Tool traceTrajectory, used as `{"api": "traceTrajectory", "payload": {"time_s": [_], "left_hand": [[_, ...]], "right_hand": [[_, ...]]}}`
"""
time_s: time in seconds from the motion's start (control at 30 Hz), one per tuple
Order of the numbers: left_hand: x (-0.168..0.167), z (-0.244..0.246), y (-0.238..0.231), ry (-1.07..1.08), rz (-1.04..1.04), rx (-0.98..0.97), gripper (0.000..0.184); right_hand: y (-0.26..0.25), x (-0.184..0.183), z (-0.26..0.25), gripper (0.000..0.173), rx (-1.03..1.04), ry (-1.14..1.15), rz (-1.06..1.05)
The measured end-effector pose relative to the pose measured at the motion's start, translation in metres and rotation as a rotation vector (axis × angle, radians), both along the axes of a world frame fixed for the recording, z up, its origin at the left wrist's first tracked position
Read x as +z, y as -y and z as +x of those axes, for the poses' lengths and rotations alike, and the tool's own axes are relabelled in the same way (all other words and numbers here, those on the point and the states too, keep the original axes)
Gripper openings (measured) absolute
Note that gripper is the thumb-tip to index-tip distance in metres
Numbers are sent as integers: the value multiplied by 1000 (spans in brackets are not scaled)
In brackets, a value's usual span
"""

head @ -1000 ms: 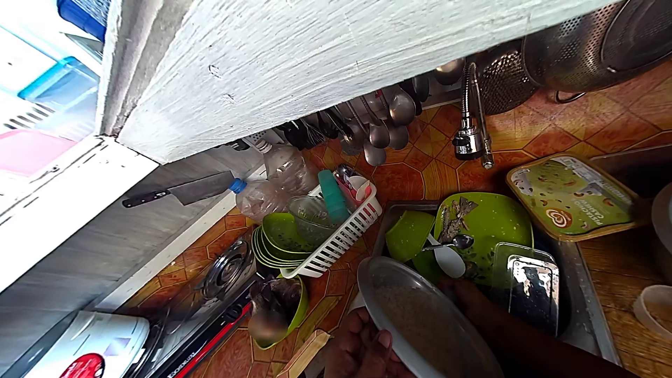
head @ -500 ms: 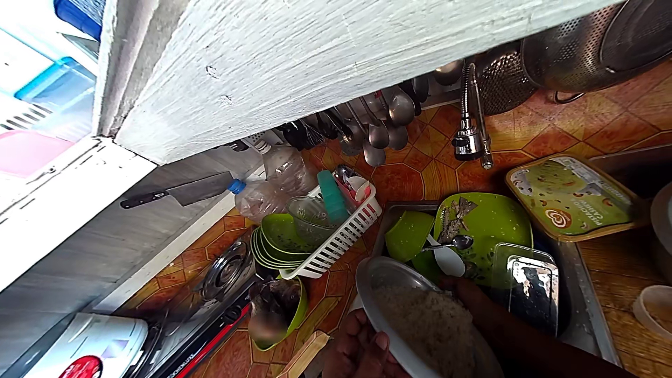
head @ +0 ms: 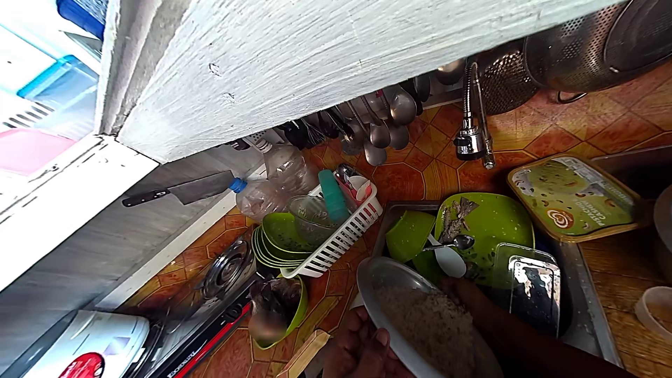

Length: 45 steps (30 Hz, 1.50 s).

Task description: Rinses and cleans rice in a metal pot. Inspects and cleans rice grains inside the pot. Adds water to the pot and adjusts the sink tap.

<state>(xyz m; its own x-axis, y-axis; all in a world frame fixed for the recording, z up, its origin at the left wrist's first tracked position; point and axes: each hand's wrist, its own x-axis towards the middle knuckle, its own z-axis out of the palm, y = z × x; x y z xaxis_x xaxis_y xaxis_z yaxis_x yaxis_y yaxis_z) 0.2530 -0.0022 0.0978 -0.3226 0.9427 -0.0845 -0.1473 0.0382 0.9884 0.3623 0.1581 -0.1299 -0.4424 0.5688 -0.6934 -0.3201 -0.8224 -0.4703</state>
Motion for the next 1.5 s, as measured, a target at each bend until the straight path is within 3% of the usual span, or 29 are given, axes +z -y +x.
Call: {"api": "traceTrajectory", "payload": {"time_s": [1.5], "left_hand": [[11,7,-15,-32,-90,-20,20]], "right_hand": [[3,-2,0,24,36,-19,31]]}}
